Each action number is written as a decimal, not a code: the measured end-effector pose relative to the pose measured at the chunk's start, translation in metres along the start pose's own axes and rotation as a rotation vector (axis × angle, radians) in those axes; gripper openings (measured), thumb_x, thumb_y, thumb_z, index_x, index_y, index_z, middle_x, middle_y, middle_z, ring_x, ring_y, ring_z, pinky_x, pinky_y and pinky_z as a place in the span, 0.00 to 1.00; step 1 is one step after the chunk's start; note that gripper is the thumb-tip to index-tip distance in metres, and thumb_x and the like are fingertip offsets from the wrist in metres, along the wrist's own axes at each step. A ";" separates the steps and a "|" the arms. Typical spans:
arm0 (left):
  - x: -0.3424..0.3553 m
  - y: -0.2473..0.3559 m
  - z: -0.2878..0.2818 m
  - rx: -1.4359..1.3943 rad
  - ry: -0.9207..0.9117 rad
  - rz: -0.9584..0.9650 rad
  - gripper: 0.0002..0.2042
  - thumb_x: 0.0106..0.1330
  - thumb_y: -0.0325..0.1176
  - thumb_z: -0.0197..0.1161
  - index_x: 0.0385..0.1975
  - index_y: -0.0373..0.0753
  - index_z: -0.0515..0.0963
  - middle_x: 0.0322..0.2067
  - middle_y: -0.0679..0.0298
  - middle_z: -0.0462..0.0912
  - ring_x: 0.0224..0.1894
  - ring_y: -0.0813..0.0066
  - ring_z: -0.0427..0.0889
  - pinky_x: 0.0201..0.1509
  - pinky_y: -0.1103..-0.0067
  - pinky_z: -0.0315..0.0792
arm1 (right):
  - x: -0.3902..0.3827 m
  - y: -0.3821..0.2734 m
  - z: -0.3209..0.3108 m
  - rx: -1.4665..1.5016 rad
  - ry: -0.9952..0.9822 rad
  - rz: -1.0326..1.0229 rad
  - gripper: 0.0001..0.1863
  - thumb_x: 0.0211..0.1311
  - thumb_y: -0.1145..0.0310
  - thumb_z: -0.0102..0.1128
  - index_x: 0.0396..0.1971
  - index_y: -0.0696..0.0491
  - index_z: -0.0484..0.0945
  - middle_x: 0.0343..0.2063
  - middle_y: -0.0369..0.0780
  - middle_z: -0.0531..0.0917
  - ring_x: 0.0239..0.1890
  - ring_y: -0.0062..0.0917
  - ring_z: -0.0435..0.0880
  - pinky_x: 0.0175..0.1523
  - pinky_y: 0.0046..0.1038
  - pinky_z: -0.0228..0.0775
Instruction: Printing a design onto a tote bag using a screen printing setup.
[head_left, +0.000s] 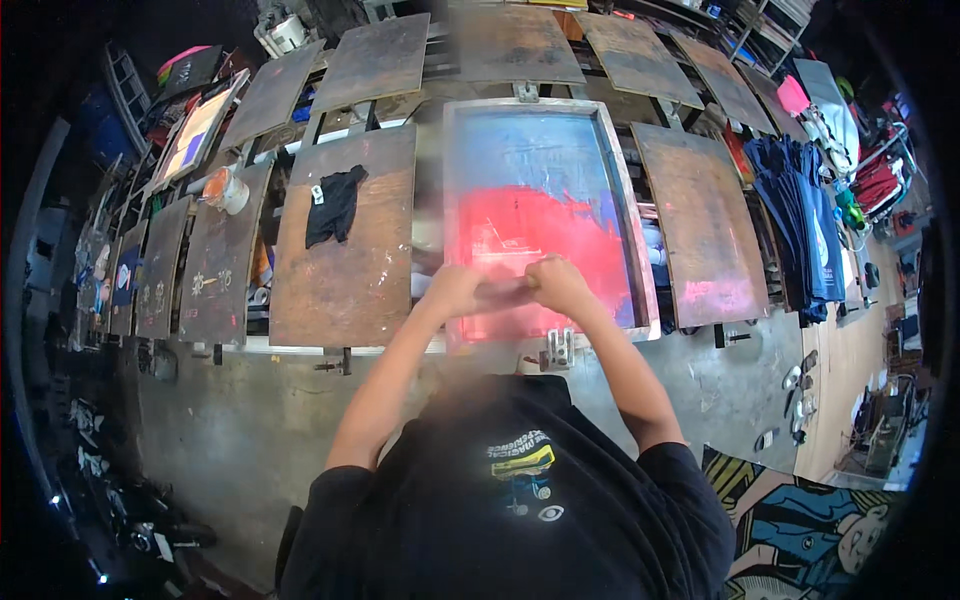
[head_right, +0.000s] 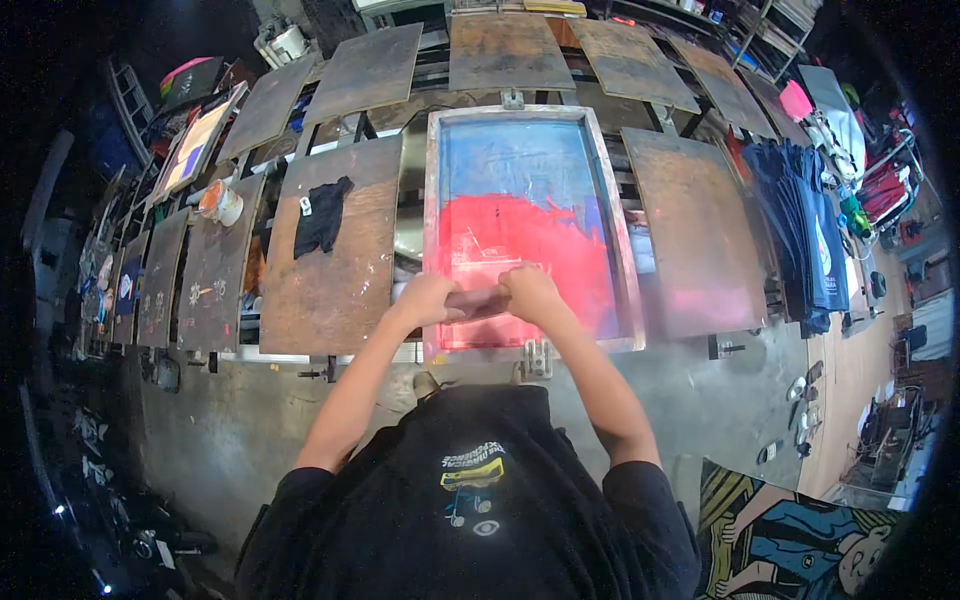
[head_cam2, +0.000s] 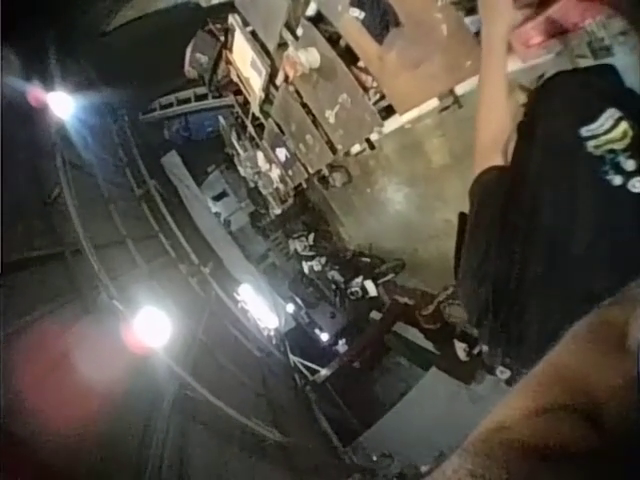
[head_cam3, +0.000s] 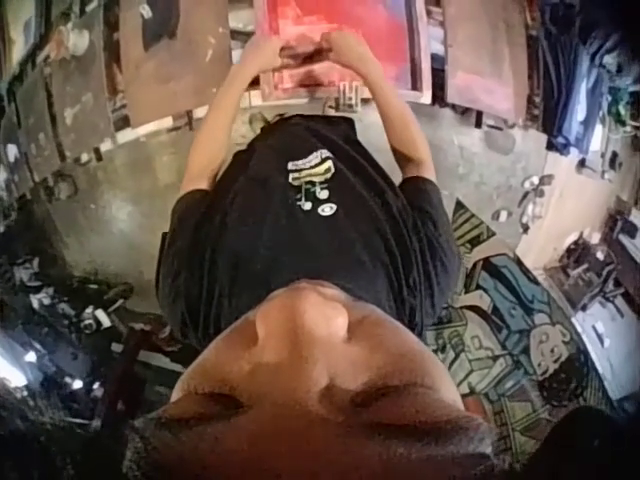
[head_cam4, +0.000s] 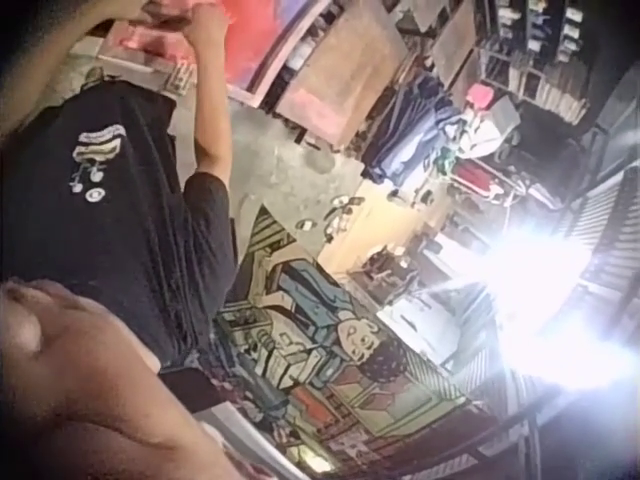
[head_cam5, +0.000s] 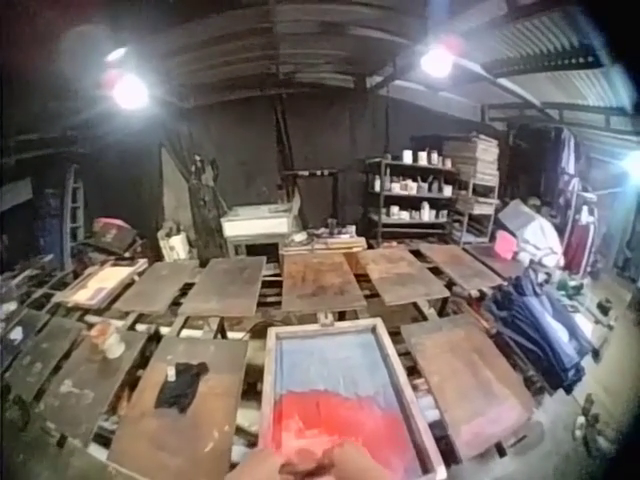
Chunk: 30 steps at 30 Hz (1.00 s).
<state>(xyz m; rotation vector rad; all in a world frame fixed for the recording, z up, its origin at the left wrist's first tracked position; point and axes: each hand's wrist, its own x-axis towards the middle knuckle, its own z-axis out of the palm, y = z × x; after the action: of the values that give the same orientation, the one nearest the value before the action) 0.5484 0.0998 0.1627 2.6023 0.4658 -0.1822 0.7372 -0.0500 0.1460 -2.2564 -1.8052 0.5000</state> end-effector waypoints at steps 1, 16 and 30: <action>0.008 -0.009 0.006 0.013 0.010 0.021 0.17 0.48 0.44 0.71 0.36 0.43 0.83 0.32 0.53 0.84 0.38 0.52 0.83 0.42 0.62 0.75 | 0.005 0.000 -0.007 -0.033 -0.011 -0.026 0.06 0.48 0.68 0.60 0.26 0.53 0.79 0.34 0.44 0.83 0.46 0.42 0.79 0.46 0.43 0.76; 0.037 -0.029 0.044 0.148 0.161 -0.101 0.30 0.46 0.56 0.73 0.47 0.46 0.77 0.40 0.60 0.84 0.50 0.62 0.79 0.55 0.60 0.65 | 0.046 0.032 0.019 -0.121 -0.128 -0.141 0.27 0.39 0.54 0.74 0.39 0.51 0.76 0.39 0.44 0.82 0.48 0.41 0.80 0.51 0.43 0.72; 0.051 -0.033 0.012 0.142 -0.055 0.081 0.33 0.46 0.58 0.72 0.44 0.38 0.76 0.39 0.50 0.83 0.43 0.49 0.81 0.47 0.62 0.73 | 0.041 0.020 -0.007 -0.082 -0.203 -0.197 0.33 0.35 0.54 0.75 0.44 0.53 0.74 0.35 0.45 0.84 0.40 0.45 0.83 0.44 0.45 0.76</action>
<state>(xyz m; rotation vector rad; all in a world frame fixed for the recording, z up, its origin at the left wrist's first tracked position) 0.5832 0.1363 0.1268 2.7409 0.3383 -0.2669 0.7656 -0.0139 0.1393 -2.1139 -2.1569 0.6487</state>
